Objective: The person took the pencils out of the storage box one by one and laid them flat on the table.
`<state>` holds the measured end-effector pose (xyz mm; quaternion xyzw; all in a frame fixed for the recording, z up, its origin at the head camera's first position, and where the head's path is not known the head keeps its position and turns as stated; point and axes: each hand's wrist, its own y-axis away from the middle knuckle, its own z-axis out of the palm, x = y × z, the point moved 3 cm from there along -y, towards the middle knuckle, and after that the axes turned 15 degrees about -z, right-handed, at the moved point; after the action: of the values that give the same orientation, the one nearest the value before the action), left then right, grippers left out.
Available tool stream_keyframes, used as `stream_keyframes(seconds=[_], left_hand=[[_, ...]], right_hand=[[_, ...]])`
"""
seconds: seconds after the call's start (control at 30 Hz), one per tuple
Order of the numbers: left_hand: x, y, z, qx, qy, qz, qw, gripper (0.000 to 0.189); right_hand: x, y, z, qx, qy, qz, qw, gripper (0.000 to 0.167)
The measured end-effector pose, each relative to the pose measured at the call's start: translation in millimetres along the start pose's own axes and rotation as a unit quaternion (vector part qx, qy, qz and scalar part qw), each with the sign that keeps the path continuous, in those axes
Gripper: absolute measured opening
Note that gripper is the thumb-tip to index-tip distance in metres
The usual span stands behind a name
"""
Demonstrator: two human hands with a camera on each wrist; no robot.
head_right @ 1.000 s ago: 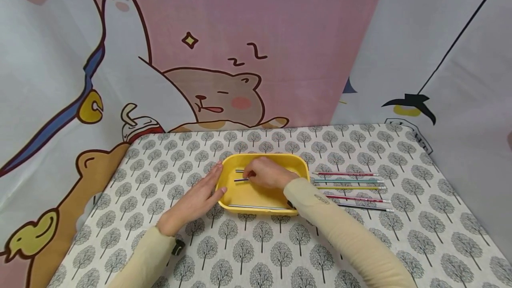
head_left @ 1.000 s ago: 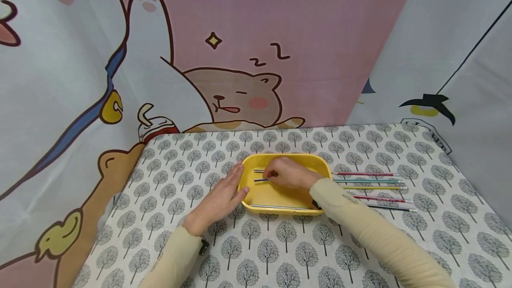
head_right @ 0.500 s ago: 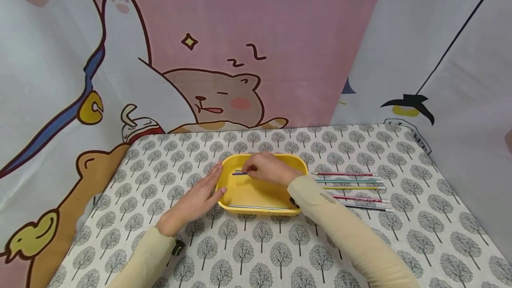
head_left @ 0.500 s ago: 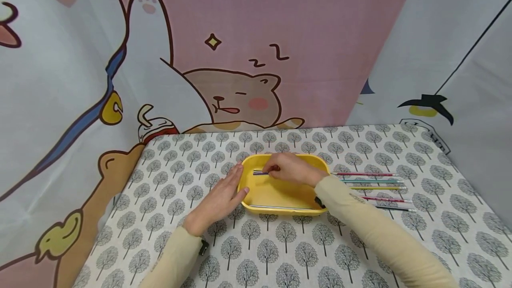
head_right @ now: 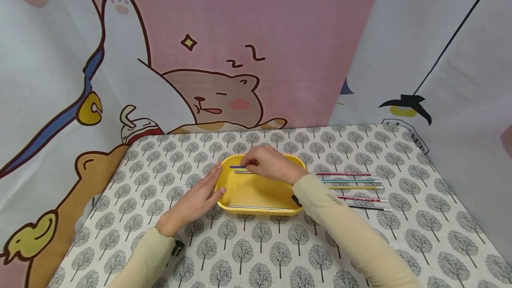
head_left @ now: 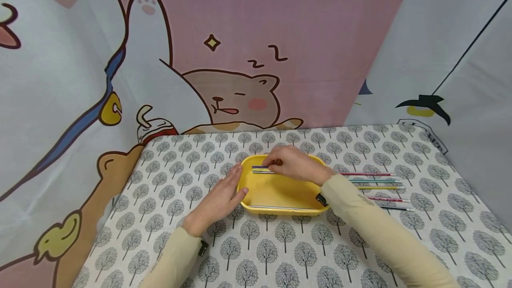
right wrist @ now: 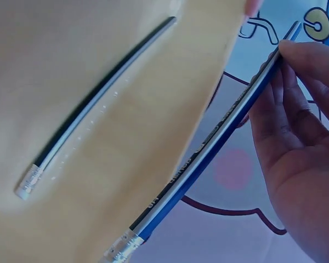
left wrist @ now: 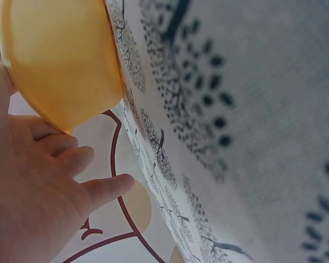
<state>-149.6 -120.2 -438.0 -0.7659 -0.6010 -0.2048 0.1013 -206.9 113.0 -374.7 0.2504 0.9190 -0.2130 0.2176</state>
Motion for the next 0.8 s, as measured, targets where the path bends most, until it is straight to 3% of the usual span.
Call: stream_keyframes(seconds=[0.27,0.8], left_hand=[[-0.3,-0.2,0.6,0.005,0.002,0.003,1.0000,0.072],[-0.3,0.8,-0.2,0.002,0.000,0.007,1.0000,0.074]], right_hand=[[-11,2.9,-14,0.012,-0.011,0.016,0.9997,0.020],[-27,16.9,-36,0.048,-0.005,-0.004,0.9988,0.022]])
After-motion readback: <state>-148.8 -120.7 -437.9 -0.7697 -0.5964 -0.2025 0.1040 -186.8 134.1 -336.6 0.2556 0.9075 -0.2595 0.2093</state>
